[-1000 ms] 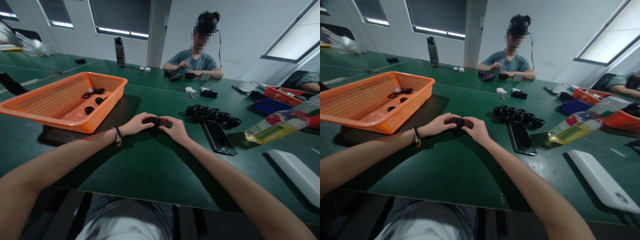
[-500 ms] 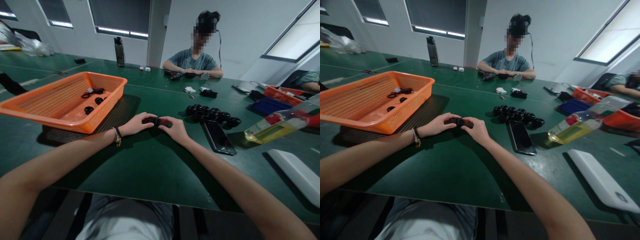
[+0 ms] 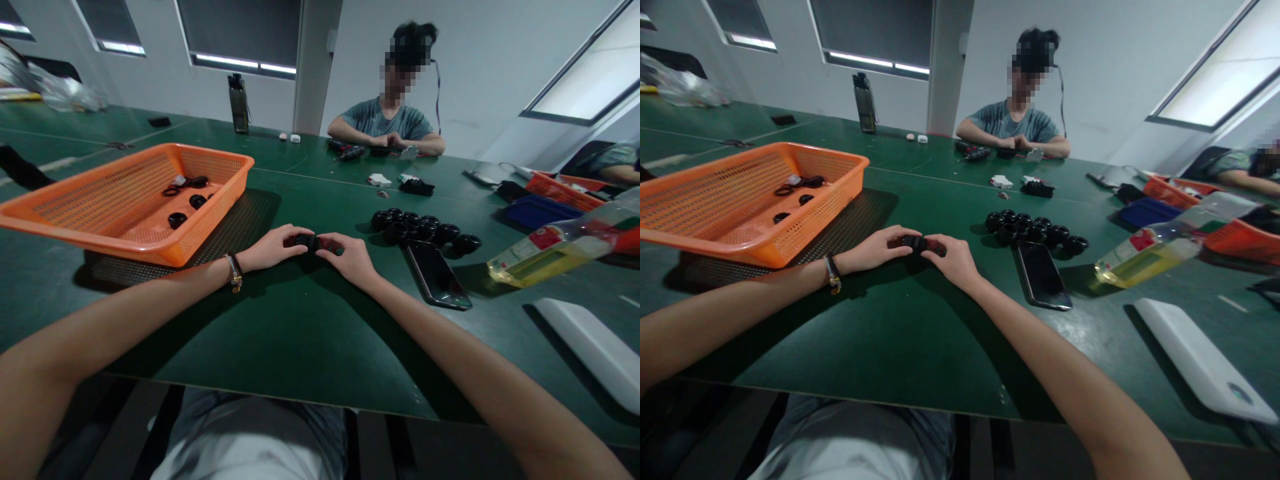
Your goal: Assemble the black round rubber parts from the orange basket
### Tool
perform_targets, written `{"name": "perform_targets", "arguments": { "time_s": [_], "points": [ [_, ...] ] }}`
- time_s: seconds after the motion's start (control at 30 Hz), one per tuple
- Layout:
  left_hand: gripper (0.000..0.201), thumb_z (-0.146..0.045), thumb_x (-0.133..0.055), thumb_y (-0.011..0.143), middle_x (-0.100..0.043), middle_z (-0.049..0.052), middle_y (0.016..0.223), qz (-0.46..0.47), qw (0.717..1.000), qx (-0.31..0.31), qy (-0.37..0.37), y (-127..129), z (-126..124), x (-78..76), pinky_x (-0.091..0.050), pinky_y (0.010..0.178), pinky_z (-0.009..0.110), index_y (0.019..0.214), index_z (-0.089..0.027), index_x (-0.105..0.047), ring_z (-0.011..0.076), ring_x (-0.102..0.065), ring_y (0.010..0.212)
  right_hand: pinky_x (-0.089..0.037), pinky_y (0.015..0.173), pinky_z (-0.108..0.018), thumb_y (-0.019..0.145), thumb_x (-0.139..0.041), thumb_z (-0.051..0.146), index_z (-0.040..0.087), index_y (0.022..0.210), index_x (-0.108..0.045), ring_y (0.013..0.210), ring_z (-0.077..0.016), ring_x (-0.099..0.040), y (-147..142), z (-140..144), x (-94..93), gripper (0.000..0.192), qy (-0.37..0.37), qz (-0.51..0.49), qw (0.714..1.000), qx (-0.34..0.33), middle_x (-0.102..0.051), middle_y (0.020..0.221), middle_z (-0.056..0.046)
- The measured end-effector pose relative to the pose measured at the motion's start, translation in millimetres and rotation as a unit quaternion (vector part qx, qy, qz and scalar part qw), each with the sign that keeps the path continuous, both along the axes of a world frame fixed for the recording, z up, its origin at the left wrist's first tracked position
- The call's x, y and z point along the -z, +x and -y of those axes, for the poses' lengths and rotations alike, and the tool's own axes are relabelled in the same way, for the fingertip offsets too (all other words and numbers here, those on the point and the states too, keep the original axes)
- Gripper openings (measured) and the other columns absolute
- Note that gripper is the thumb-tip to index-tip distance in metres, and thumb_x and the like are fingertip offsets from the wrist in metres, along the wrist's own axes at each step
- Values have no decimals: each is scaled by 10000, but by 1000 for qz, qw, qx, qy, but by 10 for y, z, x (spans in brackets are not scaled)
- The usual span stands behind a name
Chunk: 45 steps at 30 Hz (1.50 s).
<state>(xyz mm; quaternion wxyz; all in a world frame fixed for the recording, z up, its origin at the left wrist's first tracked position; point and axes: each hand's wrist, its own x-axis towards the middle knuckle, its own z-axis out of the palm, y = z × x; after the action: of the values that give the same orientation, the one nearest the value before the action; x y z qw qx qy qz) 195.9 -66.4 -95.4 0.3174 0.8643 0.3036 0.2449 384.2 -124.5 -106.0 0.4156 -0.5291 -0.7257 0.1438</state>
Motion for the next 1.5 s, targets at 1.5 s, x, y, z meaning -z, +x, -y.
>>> {"name": "perform_targets", "arguments": {
  "time_s": [1.5],
  "points": [
    [368, -320, -526, 792, -570, 63, 1049, -10, 1000, 5, 4, -4, -11, 2, -423, 871, 333, 1129, -173, -546, 188, -540, 965, -516, 673, -288, 690, -663, 180, 186, 913, -683, 714, -156, -648, -12, 20, -32, 224, 6, 10, 1000, 3, -714, 807, -24]
  ]
}}
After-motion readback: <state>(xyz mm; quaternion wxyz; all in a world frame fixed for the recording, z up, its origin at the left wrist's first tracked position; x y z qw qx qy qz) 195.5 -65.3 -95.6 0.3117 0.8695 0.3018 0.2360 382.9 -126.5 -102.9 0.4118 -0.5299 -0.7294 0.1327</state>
